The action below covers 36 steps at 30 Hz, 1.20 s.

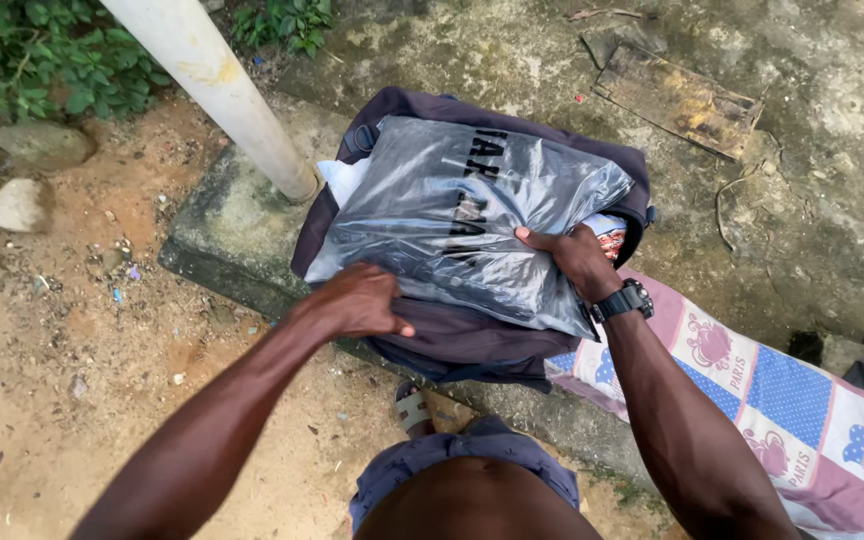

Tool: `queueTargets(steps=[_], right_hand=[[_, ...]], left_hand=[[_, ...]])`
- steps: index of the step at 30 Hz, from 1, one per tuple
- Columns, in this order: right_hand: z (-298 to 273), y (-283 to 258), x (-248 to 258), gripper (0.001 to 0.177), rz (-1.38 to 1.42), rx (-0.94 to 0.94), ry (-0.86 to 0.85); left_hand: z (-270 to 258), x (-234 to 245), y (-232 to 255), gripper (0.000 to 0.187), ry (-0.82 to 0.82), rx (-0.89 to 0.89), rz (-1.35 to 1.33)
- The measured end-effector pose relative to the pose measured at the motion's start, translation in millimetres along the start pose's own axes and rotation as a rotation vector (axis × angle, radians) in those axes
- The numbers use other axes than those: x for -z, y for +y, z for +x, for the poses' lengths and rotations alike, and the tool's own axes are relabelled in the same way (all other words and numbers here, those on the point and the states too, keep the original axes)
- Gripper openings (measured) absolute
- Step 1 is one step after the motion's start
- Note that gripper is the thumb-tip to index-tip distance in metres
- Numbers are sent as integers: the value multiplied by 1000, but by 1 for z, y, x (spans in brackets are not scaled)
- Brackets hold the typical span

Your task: The person removes plastic-wrapped and loose clothing items from a bag, placing them on a bench and chair, before putting some items back into the bag.

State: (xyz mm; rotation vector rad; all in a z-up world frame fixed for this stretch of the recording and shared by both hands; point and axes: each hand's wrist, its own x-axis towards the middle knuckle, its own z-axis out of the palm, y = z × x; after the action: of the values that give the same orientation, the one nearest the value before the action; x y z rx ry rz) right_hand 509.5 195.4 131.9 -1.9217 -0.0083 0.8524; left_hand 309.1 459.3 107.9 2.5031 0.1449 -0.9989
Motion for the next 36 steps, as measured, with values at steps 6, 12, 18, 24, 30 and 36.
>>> queueTargets(steps=[6,12,18,24,30,36], right_hand=[[10,25,-13,56,244,241,91],[-3,21,-19,66,-123,92,120],[2,35,-5,60,-58,307,46],[5,14,8,58,-283,151,41],[11,29,-40,69,-273,298,79],[5,83,26,96,90,18,-241]], left_hand=[[-60,25,6,17,585,-236,310],[-36,27,14,14,346,-5,-270],[-66,42,-27,66,210,49,397],[-47,67,-26,57,567,-33,145],[25,58,55,18,369,-276,108],[1,52,97,45,-185,-255,32]])
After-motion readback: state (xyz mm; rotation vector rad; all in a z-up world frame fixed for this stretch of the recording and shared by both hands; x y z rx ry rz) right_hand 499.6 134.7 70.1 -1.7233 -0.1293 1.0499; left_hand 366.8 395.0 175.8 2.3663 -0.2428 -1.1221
